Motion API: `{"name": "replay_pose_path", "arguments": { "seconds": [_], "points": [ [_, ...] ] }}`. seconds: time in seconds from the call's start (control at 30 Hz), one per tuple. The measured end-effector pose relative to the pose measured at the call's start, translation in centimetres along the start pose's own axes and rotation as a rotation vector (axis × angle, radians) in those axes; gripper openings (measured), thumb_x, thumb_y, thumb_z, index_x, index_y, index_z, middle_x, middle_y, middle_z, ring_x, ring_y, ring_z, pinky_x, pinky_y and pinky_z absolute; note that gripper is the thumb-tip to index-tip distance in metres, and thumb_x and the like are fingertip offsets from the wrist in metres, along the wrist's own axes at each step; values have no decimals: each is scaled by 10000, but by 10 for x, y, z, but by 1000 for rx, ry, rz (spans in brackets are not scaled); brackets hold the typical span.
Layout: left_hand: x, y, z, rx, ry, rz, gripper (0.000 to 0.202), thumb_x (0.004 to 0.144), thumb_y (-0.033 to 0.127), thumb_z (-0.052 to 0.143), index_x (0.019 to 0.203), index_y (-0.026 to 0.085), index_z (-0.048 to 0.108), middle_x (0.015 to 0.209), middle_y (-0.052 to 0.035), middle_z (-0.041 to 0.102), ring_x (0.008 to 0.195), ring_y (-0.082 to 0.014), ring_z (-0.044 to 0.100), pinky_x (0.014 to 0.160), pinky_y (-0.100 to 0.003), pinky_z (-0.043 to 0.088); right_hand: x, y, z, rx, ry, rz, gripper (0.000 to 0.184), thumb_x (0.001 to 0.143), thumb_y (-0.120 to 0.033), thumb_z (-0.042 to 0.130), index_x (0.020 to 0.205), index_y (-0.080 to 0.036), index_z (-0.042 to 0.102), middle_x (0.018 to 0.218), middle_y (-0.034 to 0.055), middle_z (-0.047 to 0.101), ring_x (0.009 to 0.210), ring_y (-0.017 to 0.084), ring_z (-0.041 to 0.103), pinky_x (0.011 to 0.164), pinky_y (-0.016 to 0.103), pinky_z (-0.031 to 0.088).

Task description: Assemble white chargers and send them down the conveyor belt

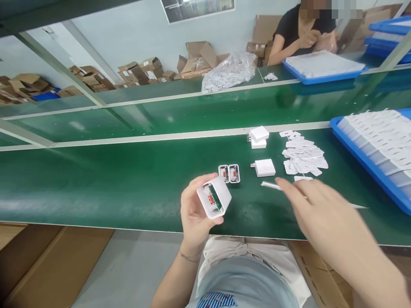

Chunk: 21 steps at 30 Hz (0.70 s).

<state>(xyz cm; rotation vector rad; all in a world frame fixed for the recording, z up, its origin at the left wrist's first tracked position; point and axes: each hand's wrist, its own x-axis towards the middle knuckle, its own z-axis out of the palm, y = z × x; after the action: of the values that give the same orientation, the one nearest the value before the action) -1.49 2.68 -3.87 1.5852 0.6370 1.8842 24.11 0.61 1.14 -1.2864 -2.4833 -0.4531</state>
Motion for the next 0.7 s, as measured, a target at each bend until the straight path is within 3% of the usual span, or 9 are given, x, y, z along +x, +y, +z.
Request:
{"name": "replay_pose_path", "arguments": {
  "seconds": [0.17,0.33,0.47,0.6,0.7],
  "points": [
    [1,7,0,-100,-33,-64,638,738,379,851,1319,289,605,1271,-64,687,1233,-250,639,1077,-371,528,18,-11,63,4,-6,-203,440,822,71,416,1112,-97,700,859,93,629,699,217,580,626,336,471],
    [0,6,2,-122,-25,-62,629,724,312,869,1298,275,614,1261,-56,698,1254,-246,630,1089,-364,529,26,-20,92,-25,41,-276,446,839,75,405,1119,-75,717,956,138,678,846,259,635,745,368,523],
    [5,9,-9,-79,-46,-66,591,751,224,853,1285,250,600,1254,-73,684,1251,-226,627,1093,-350,518,31,-9,87,3,40,-267,360,949,-25,411,1156,-75,701,1045,157,691,943,287,645,814,404,538],
    [19,9,-46,103,-55,-137,536,751,106,811,1218,245,587,1296,-95,617,1249,-211,610,1007,-315,553,29,28,60,54,103,-40,286,1016,-234,473,1167,-112,683,1112,172,686,967,309,653,793,426,555],
    [39,1,-74,235,-90,-203,510,746,102,796,1179,251,572,1253,-89,609,1237,-205,606,968,-318,569,31,56,52,113,30,82,347,1032,-331,431,1261,-160,628,1208,159,663,1102,332,624,890,469,542]
  ]
}}
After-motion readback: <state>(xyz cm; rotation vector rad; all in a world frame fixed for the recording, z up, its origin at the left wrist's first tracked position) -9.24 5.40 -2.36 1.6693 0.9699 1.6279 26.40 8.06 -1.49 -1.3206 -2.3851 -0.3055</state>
